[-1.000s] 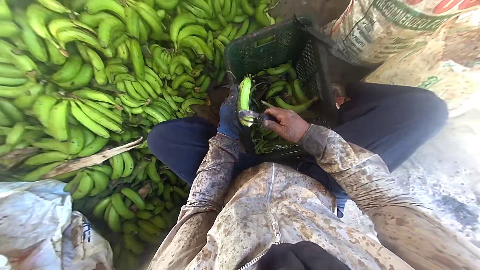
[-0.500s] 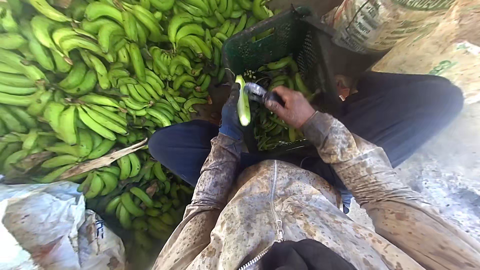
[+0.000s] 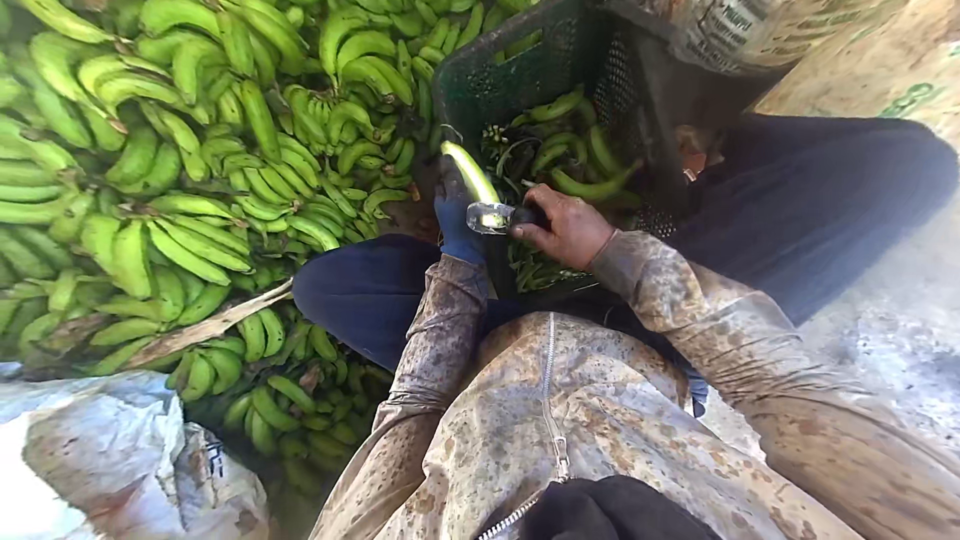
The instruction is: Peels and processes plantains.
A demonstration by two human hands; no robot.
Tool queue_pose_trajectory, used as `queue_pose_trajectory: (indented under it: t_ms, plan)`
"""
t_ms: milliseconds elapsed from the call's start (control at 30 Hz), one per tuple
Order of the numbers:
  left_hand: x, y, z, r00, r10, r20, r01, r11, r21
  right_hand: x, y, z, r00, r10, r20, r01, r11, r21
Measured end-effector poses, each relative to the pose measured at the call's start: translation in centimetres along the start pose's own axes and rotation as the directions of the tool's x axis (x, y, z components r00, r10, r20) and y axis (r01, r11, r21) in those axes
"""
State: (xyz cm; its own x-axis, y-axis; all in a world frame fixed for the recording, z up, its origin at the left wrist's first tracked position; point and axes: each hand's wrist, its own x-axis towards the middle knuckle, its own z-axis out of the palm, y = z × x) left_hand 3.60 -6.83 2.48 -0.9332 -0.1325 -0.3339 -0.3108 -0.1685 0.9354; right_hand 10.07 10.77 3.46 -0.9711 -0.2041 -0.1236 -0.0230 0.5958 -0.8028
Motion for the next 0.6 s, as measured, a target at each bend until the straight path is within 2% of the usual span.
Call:
queue_pose_trajectory:
  t_ms: [33, 67, 133, 200, 267, 333, 400, 433, 467, 533, 600]
  plan:
    - [-0.2, 0.3, -0.1, 0.996, -0.046, 0.081, 0.047, 0.999, -0.003, 0.6, 0.3, -0.1, 0.999, 0.039, 0.011, -0.039, 0.999, 0.007]
    - [-0.6, 0.8, -0.4, 0.966, -0.133, 0.221, 0.129, 0.991, 0.034, 1.6, 0.7, -0.9, 0.995, 0.098, 0.000, -0.098, 0.995, -0.006]
    - [-0.6, 0.3, -1.9, 0.769, -0.290, 0.569, 0.348, 0.938, 0.008, 3.7, 1.6, -3.3, 0.978, 0.209, -0.017, -0.210, 0.977, -0.044]
    - [-0.2, -0.7, -3.3, 0.621, -0.328, 0.712, 0.449, 0.893, 0.020, 4.4, 1.7, -4.6, 0.967, 0.251, -0.033, -0.253, 0.962, -0.098]
    - [0.2, -0.7, -3.9, 0.581, -0.315, 0.750, 0.433, 0.901, 0.043, 4.2, 1.3, -3.9, 0.962, 0.264, -0.067, -0.271, 0.954, -0.129]
    - [-0.3, 0.6, -3.0, 0.619, -0.366, 0.694, 0.301, 0.928, 0.221, 4.7, 2.0, -3.0, 0.926, 0.367, -0.088, -0.375, 0.921, -0.106]
    - [-1.3, 0.3, -2.2, 0.667, -0.384, 0.639, 0.196, 0.917, 0.347, 4.7, 3.6, -2.8, 0.841, 0.536, -0.080, -0.541, 0.836, -0.094]
    - [-1.0, -0.8, -1.9, 0.724, -0.341, 0.600, 0.213, 0.938, 0.275, 4.9, 4.5, -3.2, 0.816, 0.569, -0.102, -0.576, 0.815, -0.059]
    - [-0.5, -1.8, -1.6, 0.796, -0.284, 0.535, 0.254, 0.958, 0.131, 5.1, 4.9, -3.6, 0.818, 0.560, -0.127, -0.566, 0.824, -0.014]
    - [0.3, -2.4, -0.8, 0.913, -0.212, 0.347, 0.300, 0.927, -0.223, 4.5, 4.3, -3.4, 0.876, 0.451, -0.172, -0.454, 0.891, 0.023]
    - [0.8, -1.7, 0.0, 0.973, -0.179, 0.143, 0.224, 0.877, -0.425, 3.1, 2.8, -2.0, 0.942, 0.295, -0.158, -0.295, 0.955, 0.026]
